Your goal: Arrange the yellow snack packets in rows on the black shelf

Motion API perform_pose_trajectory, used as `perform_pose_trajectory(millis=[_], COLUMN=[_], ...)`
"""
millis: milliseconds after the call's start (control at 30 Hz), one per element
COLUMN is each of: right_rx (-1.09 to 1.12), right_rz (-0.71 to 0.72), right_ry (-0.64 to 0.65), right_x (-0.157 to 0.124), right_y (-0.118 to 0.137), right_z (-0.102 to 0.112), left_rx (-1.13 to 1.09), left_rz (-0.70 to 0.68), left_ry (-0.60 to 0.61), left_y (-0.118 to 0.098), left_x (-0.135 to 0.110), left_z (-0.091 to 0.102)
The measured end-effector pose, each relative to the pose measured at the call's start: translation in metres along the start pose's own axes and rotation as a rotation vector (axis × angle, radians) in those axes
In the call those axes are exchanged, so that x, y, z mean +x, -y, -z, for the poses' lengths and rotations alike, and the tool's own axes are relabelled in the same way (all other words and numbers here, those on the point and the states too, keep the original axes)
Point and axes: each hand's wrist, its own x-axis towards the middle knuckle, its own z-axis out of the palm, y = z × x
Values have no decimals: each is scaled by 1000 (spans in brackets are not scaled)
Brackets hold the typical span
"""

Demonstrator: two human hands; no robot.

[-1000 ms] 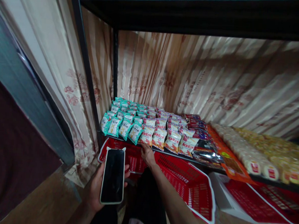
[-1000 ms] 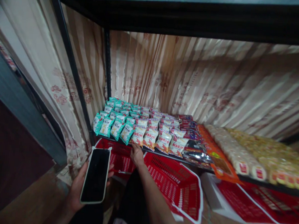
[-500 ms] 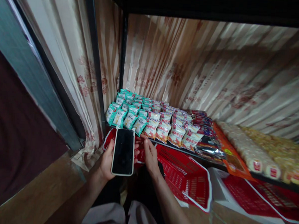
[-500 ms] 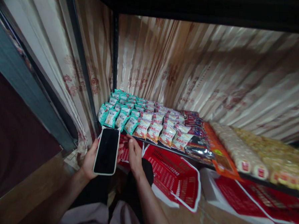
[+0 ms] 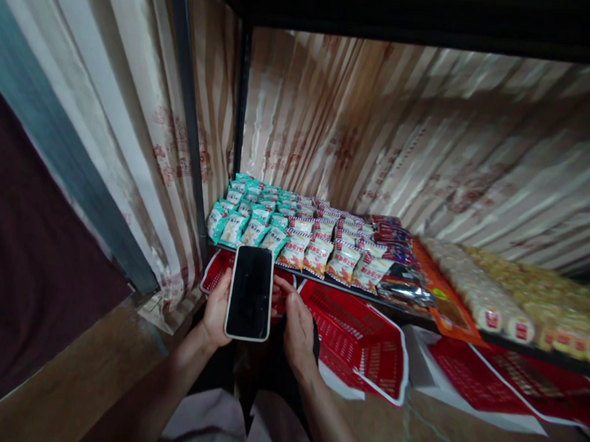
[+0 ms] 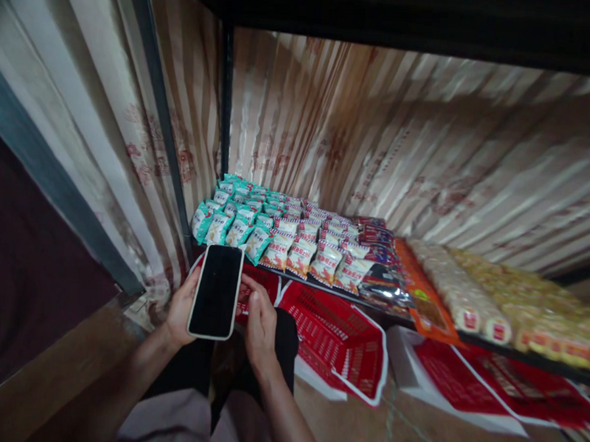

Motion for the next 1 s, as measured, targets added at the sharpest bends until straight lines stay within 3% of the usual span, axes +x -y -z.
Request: perform_pose_trajectory(millis=[133, 300, 367, 567, 733, 1000], right_rx=[318, 555, 637, 816, 846, 850], right_rz=[-236, -613, -700, -620, -670, -663], right_ry=[-34, -73, -34, 50, 53, 7], right_x=[5, 8, 9, 14, 14, 18], right_y=[-1, -4, -6, -13, -17, -13], right_z=[-7, -8, -4, 6, 5, 8], left_rx=[6, -24, -41, -56, -37, -74], left_rz=[60, 251, 335, 430, 380, 217], left_ry=[-76, -114, -108, -168, -200, -28], left_y=[5, 18, 23, 34, 38, 49], left_x=[-1, -5, -7, -11, -11, -25], left_z=[-2, 2, 7, 14, 6, 12])
